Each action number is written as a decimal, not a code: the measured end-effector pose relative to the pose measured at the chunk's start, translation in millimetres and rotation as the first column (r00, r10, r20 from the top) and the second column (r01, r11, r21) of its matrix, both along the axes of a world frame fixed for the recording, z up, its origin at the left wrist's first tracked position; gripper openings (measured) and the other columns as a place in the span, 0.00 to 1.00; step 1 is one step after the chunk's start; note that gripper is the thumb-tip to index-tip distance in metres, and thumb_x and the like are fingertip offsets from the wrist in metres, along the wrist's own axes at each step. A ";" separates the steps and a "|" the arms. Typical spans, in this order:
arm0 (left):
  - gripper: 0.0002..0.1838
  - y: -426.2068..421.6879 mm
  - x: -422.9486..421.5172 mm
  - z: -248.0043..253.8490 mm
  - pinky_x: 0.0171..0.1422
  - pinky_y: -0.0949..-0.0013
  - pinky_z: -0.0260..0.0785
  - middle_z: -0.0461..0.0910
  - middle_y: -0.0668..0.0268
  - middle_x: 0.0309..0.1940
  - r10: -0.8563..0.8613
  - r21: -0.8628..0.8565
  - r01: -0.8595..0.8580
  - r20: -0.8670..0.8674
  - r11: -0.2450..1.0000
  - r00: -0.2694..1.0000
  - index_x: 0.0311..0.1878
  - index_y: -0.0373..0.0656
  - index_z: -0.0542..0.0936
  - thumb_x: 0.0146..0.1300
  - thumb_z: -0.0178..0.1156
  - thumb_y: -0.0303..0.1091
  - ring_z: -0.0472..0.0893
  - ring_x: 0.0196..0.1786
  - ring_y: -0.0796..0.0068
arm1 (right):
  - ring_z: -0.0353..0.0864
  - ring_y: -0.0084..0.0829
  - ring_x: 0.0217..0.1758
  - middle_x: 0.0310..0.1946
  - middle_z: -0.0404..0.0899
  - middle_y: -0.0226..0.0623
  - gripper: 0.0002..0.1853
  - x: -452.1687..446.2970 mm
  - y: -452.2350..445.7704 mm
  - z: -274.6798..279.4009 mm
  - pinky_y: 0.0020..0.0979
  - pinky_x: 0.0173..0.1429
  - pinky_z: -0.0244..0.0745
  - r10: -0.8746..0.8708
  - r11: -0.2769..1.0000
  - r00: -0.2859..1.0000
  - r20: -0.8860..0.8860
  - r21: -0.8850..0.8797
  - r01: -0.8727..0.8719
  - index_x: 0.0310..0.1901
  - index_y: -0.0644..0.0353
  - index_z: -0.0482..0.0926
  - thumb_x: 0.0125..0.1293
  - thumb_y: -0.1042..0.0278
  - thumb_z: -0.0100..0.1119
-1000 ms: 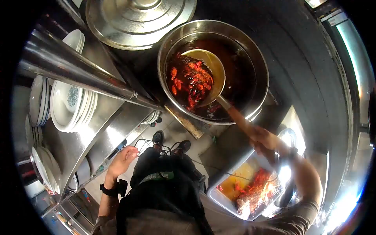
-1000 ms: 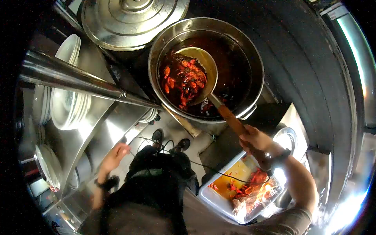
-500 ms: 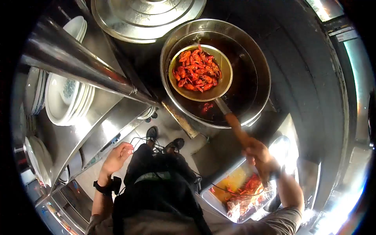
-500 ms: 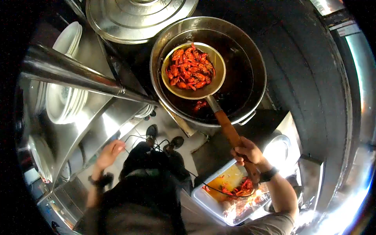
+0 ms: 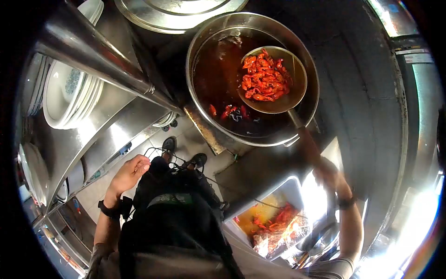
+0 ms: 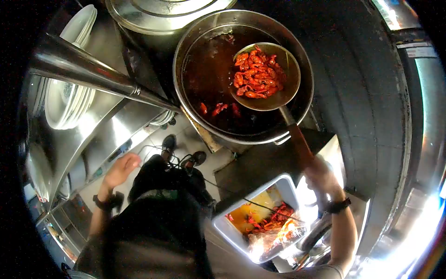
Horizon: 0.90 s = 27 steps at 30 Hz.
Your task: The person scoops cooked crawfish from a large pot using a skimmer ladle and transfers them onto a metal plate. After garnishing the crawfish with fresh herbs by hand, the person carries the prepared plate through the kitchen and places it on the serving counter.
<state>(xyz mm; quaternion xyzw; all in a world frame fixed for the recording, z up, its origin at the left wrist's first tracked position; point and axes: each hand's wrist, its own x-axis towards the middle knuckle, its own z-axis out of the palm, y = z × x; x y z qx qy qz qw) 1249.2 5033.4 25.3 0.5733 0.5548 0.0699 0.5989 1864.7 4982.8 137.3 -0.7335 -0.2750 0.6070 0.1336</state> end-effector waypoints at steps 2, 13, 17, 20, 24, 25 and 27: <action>0.14 -0.9 4.9 -2.5 0.51 0.71 0.72 0.81 0.61 0.42 0.021 -0.036 -0.020 0.021 0.999 1.000 0.51 0.36 0.74 0.71 0.56 0.38 0.80 0.43 0.75 | 0.67 0.15 0.17 0.22 0.68 0.20 0.11 18.8 6.7 0.8 0.21 0.19 0.66 0.089 0.996 0.996 0.017 0.028 -0.090 0.47 0.53 0.70 0.66 0.65 0.59; 0.16 2.6 17.3 1.4 0.52 0.71 0.72 0.81 0.61 0.42 -0.033 0.001 0.033 -0.019 0.999 0.999 0.53 0.36 0.73 0.71 0.56 0.38 0.79 0.43 0.76 | 0.69 0.18 0.16 0.19 0.69 0.23 0.10 6.6 17.8 29.5 0.23 0.18 0.68 0.100 0.991 0.986 0.132 -0.099 -0.087 0.43 0.56 0.69 0.68 0.61 0.56; 0.15 8.0 20.9 7.3 0.53 0.71 0.72 0.82 0.60 0.44 -0.046 -0.023 0.046 -0.021 0.999 0.999 0.53 0.36 0.73 0.71 0.55 0.38 0.80 0.45 0.75 | 0.70 0.20 0.15 0.19 0.71 0.25 0.12 -7.2 17.4 18.9 0.24 0.18 0.68 0.171 0.980 0.985 0.011 -0.103 -0.169 0.39 0.55 0.69 0.66 0.58 0.60; 0.15 9.4 16.4 6.0 0.54 0.70 0.72 0.82 0.59 0.45 -0.038 -0.022 0.038 -0.005 0.999 0.999 0.53 0.36 0.73 0.71 0.55 0.37 0.80 0.46 0.74 | 0.70 0.20 0.16 0.19 0.70 0.27 0.14 -19.6 23.5 3.5 0.24 0.19 0.68 0.194 0.971 0.974 -0.116 -0.117 -0.208 0.39 0.55 0.68 0.65 0.57 0.61; 0.15 6.1 2.2 2.1 0.54 0.70 0.72 0.82 0.58 0.45 -0.026 0.010 0.026 0.029 1.000 0.999 0.53 0.35 0.73 0.71 0.55 0.37 0.81 0.47 0.73 | 0.69 0.22 0.22 0.26 0.69 0.31 0.16 -46.0 26.9 -12.6 0.26 0.22 0.68 0.042 0.976 0.954 -0.296 -0.191 -0.102 0.49 0.53 0.63 0.65 0.68 0.59; 0.15 3.7 -2.8 -2.0 0.55 0.70 0.72 0.82 0.58 0.45 -0.003 0.013 0.002 0.065 1.000 0.998 0.53 0.35 0.73 0.71 0.55 0.37 0.81 0.47 0.73 | 0.69 0.23 0.23 0.27 0.69 0.32 0.18 -46.9 25.2 -22.0 0.27 0.23 0.68 -0.083 0.965 0.899 -0.429 -0.258 -0.034 0.51 0.52 0.61 0.65 0.71 0.59; 0.15 0.2 -11.9 -10.0 0.55 0.69 0.72 0.82 0.57 0.45 0.008 0.027 -0.011 0.091 1.000 0.996 0.53 0.35 0.73 0.72 0.54 0.38 0.81 0.47 0.72 | 0.68 0.23 0.22 0.27 0.69 0.32 0.17 -51.7 17.5 -31.5 0.27 0.23 0.67 -0.091 0.971 0.892 -0.443 -0.239 -0.020 0.51 0.53 0.61 0.66 0.71 0.57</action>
